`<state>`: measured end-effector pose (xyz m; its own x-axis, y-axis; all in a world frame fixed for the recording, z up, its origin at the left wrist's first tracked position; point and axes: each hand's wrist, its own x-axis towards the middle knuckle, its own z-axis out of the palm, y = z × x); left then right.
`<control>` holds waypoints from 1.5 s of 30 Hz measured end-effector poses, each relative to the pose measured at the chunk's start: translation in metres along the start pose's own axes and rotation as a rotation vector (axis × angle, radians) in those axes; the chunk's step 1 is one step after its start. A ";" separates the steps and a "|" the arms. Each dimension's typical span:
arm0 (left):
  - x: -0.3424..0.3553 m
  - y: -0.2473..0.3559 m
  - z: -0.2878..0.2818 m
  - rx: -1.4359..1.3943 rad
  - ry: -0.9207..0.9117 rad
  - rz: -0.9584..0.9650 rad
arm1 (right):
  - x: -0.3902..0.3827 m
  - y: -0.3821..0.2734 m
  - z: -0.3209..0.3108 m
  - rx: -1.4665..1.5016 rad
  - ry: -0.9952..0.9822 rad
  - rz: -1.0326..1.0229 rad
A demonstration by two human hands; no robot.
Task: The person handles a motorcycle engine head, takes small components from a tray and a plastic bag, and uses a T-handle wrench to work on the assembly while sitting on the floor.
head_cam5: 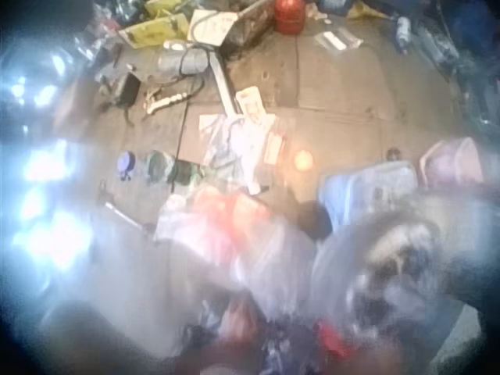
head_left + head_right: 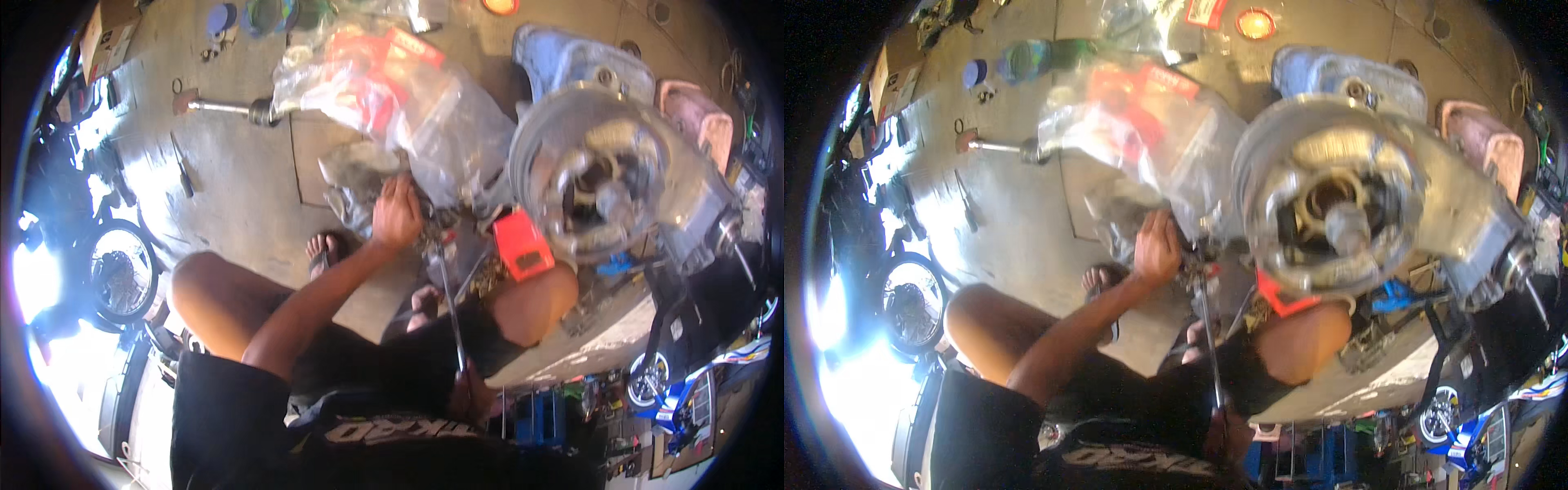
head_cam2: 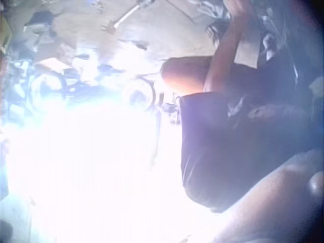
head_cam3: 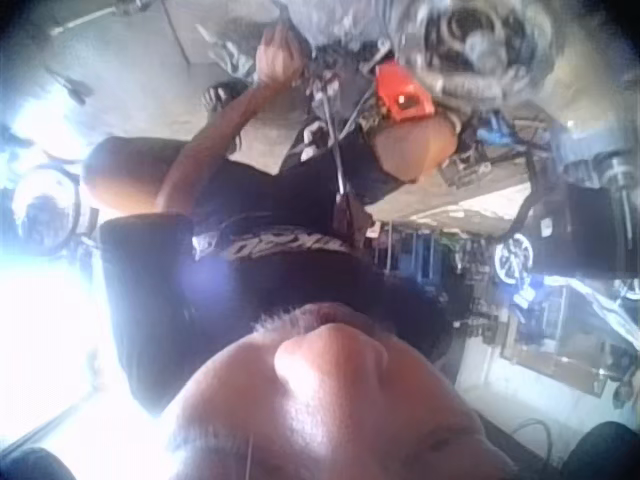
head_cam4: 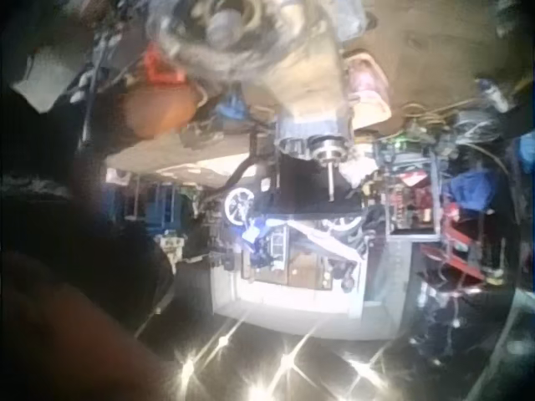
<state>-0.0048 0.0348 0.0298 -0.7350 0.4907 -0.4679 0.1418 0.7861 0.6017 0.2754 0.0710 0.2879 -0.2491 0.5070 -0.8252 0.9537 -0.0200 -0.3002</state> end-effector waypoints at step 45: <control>0.002 0.000 0.007 0.063 0.040 -0.059 | -0.014 0.010 0.029 0.385 0.092 0.160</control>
<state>-0.0014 0.0384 0.0241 -0.7694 0.4278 -0.4743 0.1374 0.8360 0.5312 0.2841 0.0390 0.2829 -0.0703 0.5458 -0.8350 0.8422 -0.4161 -0.3429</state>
